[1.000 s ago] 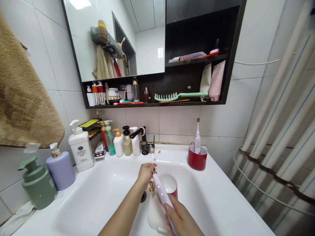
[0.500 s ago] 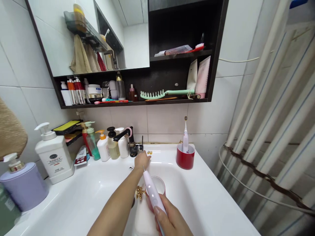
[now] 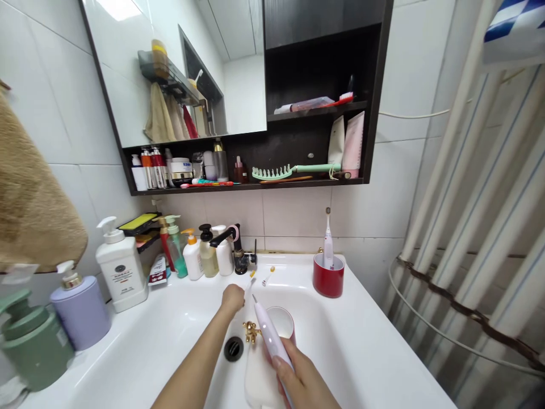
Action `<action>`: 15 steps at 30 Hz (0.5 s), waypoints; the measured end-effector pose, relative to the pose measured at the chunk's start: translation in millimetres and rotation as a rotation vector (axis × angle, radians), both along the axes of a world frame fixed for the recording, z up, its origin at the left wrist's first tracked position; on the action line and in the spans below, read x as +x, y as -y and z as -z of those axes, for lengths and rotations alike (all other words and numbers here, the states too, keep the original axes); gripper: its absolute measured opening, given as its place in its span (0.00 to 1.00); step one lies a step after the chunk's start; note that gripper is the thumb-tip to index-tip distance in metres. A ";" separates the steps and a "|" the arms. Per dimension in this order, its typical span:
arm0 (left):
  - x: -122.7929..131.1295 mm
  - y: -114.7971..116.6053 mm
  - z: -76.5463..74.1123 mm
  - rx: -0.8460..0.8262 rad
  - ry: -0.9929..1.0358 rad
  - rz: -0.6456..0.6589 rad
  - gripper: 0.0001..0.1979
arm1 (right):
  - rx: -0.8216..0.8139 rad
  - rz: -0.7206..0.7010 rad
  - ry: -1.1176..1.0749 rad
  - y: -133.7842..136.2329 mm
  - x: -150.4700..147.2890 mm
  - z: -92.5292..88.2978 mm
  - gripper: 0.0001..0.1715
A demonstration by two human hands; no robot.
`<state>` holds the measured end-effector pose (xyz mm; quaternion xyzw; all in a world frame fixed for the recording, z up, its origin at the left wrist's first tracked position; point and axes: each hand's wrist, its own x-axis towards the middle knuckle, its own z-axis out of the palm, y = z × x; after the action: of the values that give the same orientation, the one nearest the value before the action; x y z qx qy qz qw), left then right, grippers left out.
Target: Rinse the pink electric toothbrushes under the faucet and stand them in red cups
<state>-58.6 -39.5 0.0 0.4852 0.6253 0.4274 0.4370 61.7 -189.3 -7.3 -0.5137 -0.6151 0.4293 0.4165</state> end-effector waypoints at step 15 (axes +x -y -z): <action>-5.9 67.2 -16.1 -0.113 0.900 0.091 0.06 | -0.268 -0.190 -0.265 -1.7 -8.9 11.2 0.28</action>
<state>-64.5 -106.7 16.1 0.2538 0.3736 0.5412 0.7093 52.8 -187.6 -18.5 -0.4433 -0.5381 0.6083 0.3792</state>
